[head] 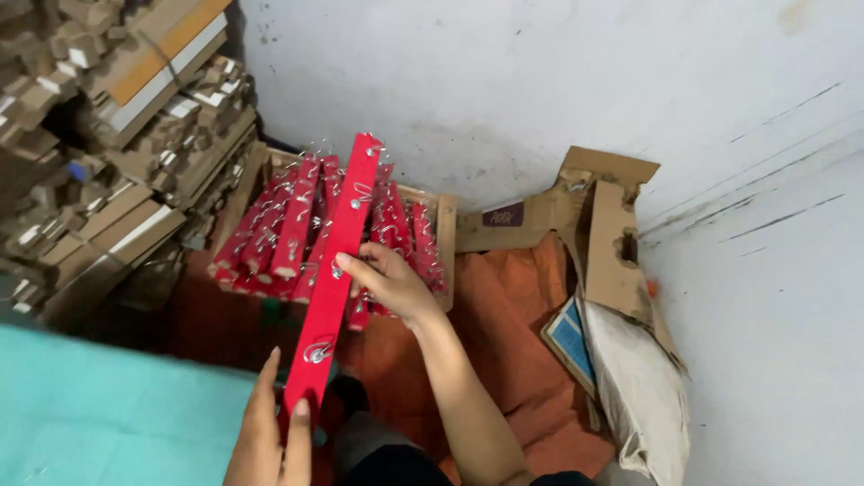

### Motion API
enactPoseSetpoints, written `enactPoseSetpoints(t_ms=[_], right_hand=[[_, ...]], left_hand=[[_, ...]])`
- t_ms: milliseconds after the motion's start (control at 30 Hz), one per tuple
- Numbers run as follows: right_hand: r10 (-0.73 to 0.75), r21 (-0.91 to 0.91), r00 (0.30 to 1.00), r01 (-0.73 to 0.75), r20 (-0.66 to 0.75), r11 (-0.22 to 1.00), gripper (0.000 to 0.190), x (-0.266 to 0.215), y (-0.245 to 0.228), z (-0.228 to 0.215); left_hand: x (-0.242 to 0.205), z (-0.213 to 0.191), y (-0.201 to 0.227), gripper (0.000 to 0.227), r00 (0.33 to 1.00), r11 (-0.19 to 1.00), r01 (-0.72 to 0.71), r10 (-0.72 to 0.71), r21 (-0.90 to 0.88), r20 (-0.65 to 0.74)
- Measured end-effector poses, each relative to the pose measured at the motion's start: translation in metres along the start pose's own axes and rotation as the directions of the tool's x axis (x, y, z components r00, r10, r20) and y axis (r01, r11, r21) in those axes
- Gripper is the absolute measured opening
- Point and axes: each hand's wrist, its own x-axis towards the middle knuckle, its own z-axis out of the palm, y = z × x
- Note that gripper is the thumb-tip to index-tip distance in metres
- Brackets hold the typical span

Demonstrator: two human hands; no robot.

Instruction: The person is manually assembling red plastic display strips by inserting small metal hooks into pre-drilled holes along the strip.

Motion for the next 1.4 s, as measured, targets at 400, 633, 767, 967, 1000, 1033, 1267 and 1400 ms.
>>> enactPoseSetpoints(t_ms=[400, 633, 767, 967, 1000, 1033, 1267, 1400], right_hand=[[0.37, -0.54, 0.923, -0.367, -0.108, 0.758, 0.092, 0.162, 0.021, -0.131], [0.399, -0.741, 0.917, -0.279, -0.015, 0.611, 0.102, 0.207, 0.068, -0.148], [0.426, -0.771, 0.903, -0.226, 0.065, 0.596, 0.11, 0.21, 0.054, -0.157], [0.343, -0.738, 0.938, -0.194, 0.054, 0.646, 0.089, 0.195, 0.052, -0.188], [0.275, -0.718, 0.96, -0.15, 0.059, 0.679, 0.079, 0.195, 0.06, -0.194], [0.277, -0.724, 0.958, -0.14, 0.073, 0.676, 0.079, 0.194, 0.059, -0.195], [0.163, -0.75, 0.986, -0.085, 0.03, 0.656, 0.06, 0.137, -0.008, -0.144], [-0.059, -0.615, 0.962, 0.217, 0.266, 0.758, 0.032, 0.095, -0.032, -0.08]], left_hand=[[0.194, 0.104, 0.039, 0.043, 0.974, 0.967, 0.225, -0.223, 0.119, -0.026], [0.2, 0.097, 0.06, 0.056, 0.911, 0.858, 0.396, -0.412, 0.326, -0.022], [0.201, 0.098, 0.07, 0.064, 0.882, 0.828, 0.449, -0.471, 0.336, -0.02], [0.189, 0.086, 0.088, 0.056, 0.858, 0.807, 0.495, -0.512, 0.321, -0.036], [0.185, 0.084, 0.088, 0.055, 0.859, 0.805, 0.492, -0.511, 0.332, -0.034], [0.182, 0.086, 0.082, 0.055, 0.854, 0.802, 0.503, -0.518, 0.322, -0.045], [0.144, 0.082, 0.061, 0.051, 0.934, 0.884, 0.357, -0.334, 0.3, -0.127], [0.118, 0.074, 0.041, 0.045, 0.962, 0.95, 0.203, -0.147, 0.238, -0.231]])
